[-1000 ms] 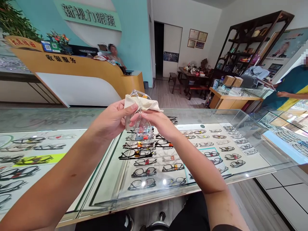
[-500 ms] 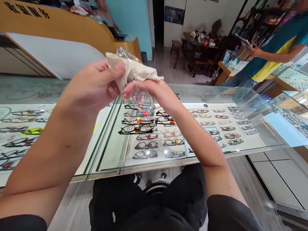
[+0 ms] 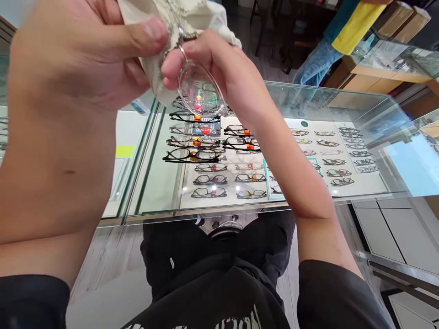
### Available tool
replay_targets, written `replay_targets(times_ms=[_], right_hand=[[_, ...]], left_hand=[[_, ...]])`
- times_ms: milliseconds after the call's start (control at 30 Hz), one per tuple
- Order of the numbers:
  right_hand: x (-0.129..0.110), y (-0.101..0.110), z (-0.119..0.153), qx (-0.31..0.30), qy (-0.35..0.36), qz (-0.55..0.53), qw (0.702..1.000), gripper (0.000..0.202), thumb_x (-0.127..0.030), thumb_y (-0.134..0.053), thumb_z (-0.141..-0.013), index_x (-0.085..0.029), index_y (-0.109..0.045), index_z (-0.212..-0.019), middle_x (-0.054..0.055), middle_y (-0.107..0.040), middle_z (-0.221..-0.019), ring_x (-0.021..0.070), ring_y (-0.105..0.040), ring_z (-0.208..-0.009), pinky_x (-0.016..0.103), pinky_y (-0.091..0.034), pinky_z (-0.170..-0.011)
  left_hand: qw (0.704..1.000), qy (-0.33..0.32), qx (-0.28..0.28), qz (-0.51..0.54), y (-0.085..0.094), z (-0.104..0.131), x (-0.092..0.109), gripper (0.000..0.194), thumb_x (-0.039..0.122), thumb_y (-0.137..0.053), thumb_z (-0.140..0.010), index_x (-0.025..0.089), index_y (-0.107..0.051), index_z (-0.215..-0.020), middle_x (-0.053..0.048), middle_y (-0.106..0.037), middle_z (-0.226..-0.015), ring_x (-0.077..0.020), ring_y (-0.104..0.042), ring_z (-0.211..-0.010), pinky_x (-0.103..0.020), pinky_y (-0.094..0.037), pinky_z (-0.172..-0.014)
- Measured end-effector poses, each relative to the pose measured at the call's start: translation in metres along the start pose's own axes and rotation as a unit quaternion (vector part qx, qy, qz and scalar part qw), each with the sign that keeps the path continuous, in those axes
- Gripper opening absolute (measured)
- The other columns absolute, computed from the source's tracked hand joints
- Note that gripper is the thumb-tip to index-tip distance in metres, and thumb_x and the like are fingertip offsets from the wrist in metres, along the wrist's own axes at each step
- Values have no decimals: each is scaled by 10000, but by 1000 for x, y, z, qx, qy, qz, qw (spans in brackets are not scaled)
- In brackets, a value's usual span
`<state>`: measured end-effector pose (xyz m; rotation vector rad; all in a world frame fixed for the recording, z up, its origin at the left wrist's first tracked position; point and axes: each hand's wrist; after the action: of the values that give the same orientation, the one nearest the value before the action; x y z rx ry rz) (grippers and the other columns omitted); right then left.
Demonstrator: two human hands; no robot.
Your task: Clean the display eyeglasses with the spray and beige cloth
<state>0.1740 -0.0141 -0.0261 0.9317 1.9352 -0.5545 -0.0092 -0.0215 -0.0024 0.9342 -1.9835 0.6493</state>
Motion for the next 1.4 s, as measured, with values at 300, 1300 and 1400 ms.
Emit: replay_targets(times_ms=[300,1300,1400], right_hand=[[-6,0,2,25,-44,41,998,328,-342,-477,-877,-323,-750,-697,-103,-800,-845,138,-768,-901,266,-649,-863],[29,-6,75,46,-158,72,984,370,-584,-651,-913,-283,-823,-783,-7,-831,-897,250,-779,-1067,361,-654,-891],[30,-9,76,57,-166,60,983,343,-571,-675,-928,-294,-809,-776,5,-819,-899,260,-780,-1087,325,-669,-880]], left_hand=[[999,-24,12,44,8,-2,-11,402,243,-1004,-816,112,-632,-891,23,-648,-803,-125,-694,-733,-246,-624,-740],[995,-42,57,68,-27,65,-78,334,292,-955,-863,156,-737,-1076,-17,-736,-798,-148,-624,-568,-298,-481,-565],[995,-14,90,36,-25,67,-76,287,179,-880,-935,137,-693,-1148,-21,-753,-916,-130,-657,-624,-272,-511,-602]])
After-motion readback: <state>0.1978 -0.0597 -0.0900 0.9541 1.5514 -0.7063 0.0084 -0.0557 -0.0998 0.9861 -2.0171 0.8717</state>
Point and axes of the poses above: each hand's wrist, its own z-axis away from the middle knuckle, its own y-axis out of the back of the hand, x = y × z
